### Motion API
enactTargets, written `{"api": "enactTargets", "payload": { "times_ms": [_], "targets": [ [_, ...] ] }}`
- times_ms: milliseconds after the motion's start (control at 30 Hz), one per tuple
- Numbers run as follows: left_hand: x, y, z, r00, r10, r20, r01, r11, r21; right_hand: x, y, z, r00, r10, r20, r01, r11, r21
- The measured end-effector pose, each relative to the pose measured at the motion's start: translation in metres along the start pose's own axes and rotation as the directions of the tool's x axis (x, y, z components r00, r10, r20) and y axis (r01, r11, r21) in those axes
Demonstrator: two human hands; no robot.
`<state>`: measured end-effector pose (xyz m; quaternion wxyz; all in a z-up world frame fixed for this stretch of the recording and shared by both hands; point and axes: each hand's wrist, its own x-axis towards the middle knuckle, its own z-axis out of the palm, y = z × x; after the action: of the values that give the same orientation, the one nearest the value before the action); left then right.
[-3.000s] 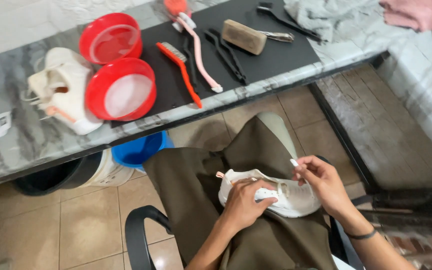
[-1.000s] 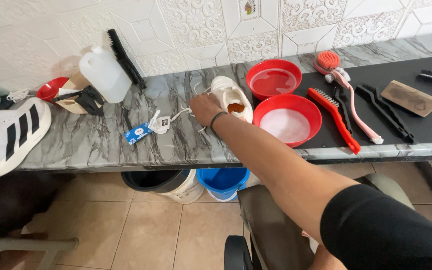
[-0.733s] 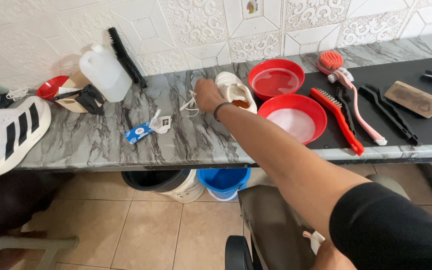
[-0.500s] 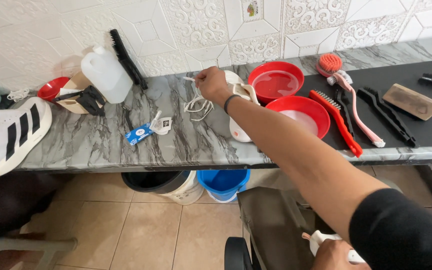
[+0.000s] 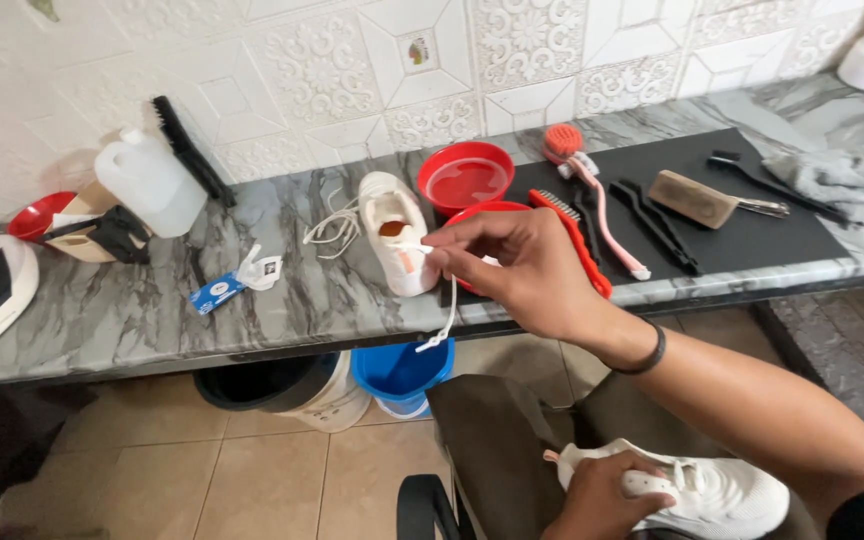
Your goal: The person cleans a pair of white sneakers by removing the laces and then using their hands to thread the laces back through the eyelets.
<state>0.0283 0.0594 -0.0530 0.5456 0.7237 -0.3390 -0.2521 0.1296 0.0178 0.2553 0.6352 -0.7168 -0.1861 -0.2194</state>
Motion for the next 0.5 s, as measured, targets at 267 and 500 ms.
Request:
{"api": "enactTargets", "payload": {
  "times_ms": [267,500],
  "targets": [
    [0.003,0.016,0.007,0.996,-0.063,-0.060,0.066,0.997,0.051,-0.068,-0.045,-0.060,0.991,-0.056,-0.123,0.037,0.988,-0.148],
    [0.003,0.020,0.005,0.998,-0.008,-0.064,0.007,1.000,-0.016,-0.088,-0.062,-0.082,0.969,-0.230,-0.094,0.186,0.924,-0.334]
  ]
}}
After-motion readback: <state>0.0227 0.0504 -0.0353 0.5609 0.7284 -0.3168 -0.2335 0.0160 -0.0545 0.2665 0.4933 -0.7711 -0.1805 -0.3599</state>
